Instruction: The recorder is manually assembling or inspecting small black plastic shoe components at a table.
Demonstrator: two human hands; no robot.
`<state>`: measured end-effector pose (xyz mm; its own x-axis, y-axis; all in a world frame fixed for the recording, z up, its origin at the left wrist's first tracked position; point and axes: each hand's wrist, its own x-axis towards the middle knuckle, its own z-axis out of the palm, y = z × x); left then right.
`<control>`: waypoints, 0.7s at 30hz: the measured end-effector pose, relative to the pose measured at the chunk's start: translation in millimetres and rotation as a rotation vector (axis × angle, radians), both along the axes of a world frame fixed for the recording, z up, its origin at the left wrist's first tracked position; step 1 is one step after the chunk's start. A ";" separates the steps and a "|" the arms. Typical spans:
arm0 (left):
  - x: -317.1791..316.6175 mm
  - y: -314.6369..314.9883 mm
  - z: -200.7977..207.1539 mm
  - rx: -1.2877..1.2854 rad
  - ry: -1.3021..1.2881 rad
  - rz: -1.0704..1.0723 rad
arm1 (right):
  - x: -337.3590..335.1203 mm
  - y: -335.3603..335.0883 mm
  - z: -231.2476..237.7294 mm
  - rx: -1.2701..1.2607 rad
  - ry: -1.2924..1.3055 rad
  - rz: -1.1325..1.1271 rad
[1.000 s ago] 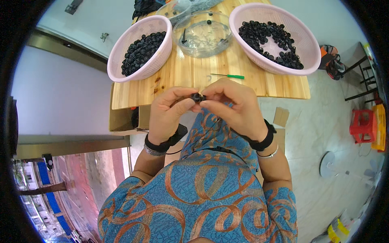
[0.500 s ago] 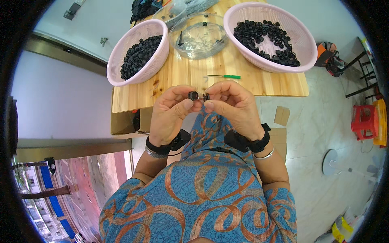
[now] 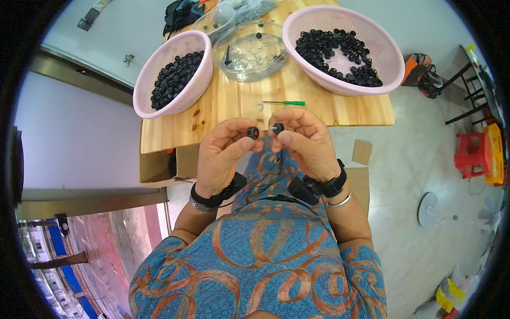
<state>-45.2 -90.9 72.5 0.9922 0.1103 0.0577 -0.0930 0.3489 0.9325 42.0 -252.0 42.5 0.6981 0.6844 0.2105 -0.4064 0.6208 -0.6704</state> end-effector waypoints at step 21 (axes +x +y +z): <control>-1.2 1.9 -8.0 -0.028 -0.048 0.061 | -2.6 7.6 4.6 -0.024 -0.021 -0.044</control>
<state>-46.3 -89.0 64.5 0.9797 0.1731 0.1011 -0.1594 0.3669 0.9165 39.4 -244.4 47.1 0.7230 0.6584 0.2092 -0.3654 0.6214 -0.6931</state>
